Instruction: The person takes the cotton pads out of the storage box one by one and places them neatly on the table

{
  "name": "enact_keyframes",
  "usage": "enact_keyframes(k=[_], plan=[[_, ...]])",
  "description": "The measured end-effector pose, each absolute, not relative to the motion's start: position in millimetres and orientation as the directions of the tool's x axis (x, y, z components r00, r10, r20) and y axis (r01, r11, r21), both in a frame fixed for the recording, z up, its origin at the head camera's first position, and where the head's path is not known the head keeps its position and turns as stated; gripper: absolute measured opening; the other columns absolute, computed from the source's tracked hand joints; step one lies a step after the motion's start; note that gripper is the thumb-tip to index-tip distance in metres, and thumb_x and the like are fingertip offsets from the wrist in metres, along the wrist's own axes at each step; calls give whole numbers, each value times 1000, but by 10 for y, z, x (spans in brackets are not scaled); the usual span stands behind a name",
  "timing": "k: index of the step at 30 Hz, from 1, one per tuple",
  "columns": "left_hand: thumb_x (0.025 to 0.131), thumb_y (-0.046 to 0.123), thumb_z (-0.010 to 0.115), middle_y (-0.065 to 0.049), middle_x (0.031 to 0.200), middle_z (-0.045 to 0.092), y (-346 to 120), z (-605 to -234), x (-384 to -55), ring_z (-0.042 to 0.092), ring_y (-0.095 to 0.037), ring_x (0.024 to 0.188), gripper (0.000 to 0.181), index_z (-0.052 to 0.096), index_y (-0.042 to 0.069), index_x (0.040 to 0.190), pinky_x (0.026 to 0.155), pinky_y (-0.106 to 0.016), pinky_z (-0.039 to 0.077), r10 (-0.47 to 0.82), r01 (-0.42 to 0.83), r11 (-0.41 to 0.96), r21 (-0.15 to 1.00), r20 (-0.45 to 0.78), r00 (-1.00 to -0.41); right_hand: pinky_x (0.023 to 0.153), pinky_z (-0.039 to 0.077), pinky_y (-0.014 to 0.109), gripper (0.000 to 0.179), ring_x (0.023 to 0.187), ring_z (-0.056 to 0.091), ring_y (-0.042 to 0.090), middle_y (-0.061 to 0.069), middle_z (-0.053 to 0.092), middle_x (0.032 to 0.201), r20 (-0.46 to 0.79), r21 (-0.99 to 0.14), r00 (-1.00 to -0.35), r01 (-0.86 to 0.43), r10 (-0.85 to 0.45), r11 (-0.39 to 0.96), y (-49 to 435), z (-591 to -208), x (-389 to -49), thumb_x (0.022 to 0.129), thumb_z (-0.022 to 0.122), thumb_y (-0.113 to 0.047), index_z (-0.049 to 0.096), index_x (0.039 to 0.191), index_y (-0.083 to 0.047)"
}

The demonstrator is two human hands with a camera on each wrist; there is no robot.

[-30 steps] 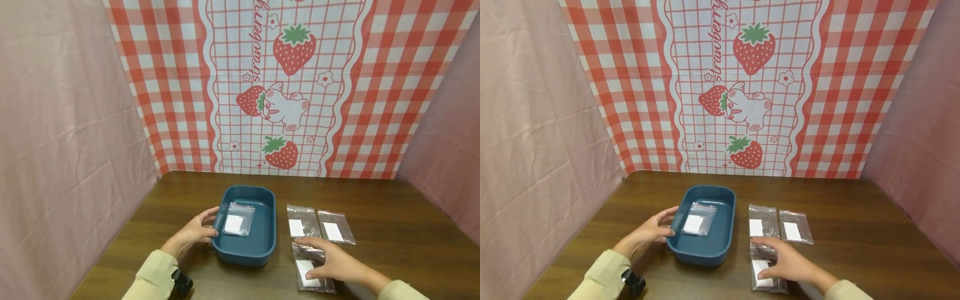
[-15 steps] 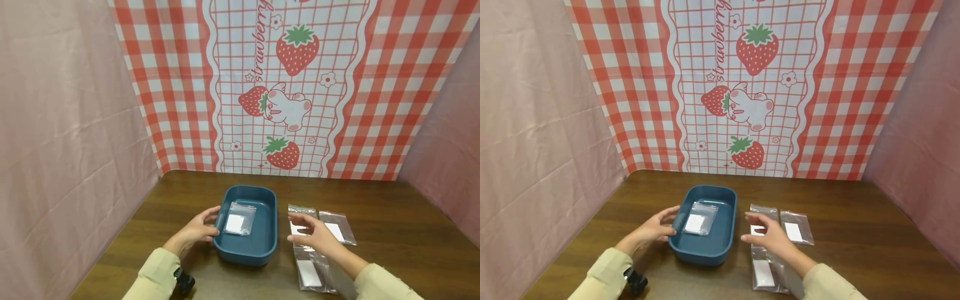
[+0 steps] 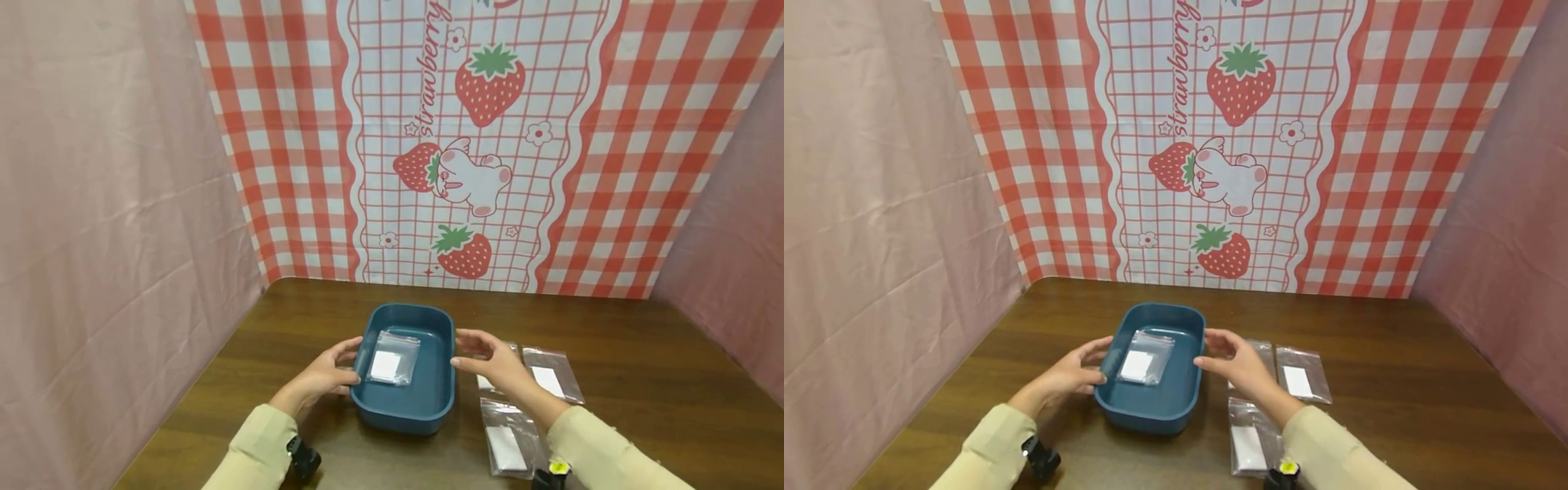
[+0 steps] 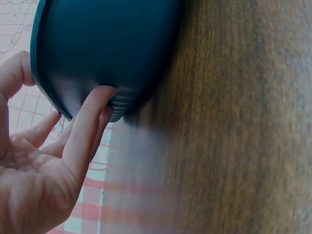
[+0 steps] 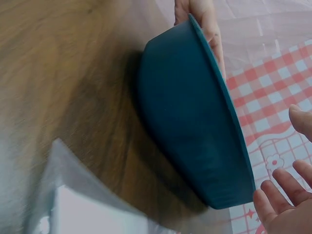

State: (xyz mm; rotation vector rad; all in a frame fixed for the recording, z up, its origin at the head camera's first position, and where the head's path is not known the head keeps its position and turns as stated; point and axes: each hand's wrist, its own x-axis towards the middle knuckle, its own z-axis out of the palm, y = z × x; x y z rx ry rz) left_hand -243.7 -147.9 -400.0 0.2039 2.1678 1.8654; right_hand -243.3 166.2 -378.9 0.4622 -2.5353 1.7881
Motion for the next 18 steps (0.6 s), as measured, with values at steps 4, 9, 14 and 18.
enact_keyframes(k=[4, 9, 14, 18], plan=[[75, -6, 63, -27, 134, 40, -1472, -3997, -2431, 58, -31, 95, 75, 33, 6, 143, 69, -42, 52, 283, -70, 157, 985, -113, -952, 84, 48, 36, 55, 110, 54, 35, 18, 58, 119, 147, -945, -964, -203, -222, 257, 1591, -3762, -2491, 79, 74, -16, 52, 127, -1], [75, -6, 63, -27, 133, 40, -1470, -3996, -2429, 59, -31, 94, 75, 33, 6, 143, 69, -42, 52, 286, -70, 144, 987, -109, -952, 86, 47, 38, 56, 110, 54, 33, 15, 59, 119, 121, -958, -970, -169, -209, 230, 1501, -3728, -2569, 79, 74, -19, 53, 127, -2], [75, -6, 63, -26, 134, 39, -1475, -3992, -2434, 59, -31, 94, 75, 33, 7, 143, 69, -42, 52, 282, -78, 143, 987, -116, -952, 87, 47, 37, 56, 109, 55, 30, 15, 59, 119, 110, -963, -974, -154, -200, 221, 1403, -3696, -2642, 79, 75, -19, 53, 127, -2], [76, -6, 63, -27, 134, 39, -1476, -3988, -2436, 58, -31, 95, 75, 33, 7, 143, 69, -43, 52, 287, -74, 143, 987, -112, -951, 88, 46, 36, 55, 108, 56, 28, 14, 59, 117, 95, -970, -979, -132, -183, 203, 1343, -3674, -2703, 79, 74, -16, 53, 127, -1]])
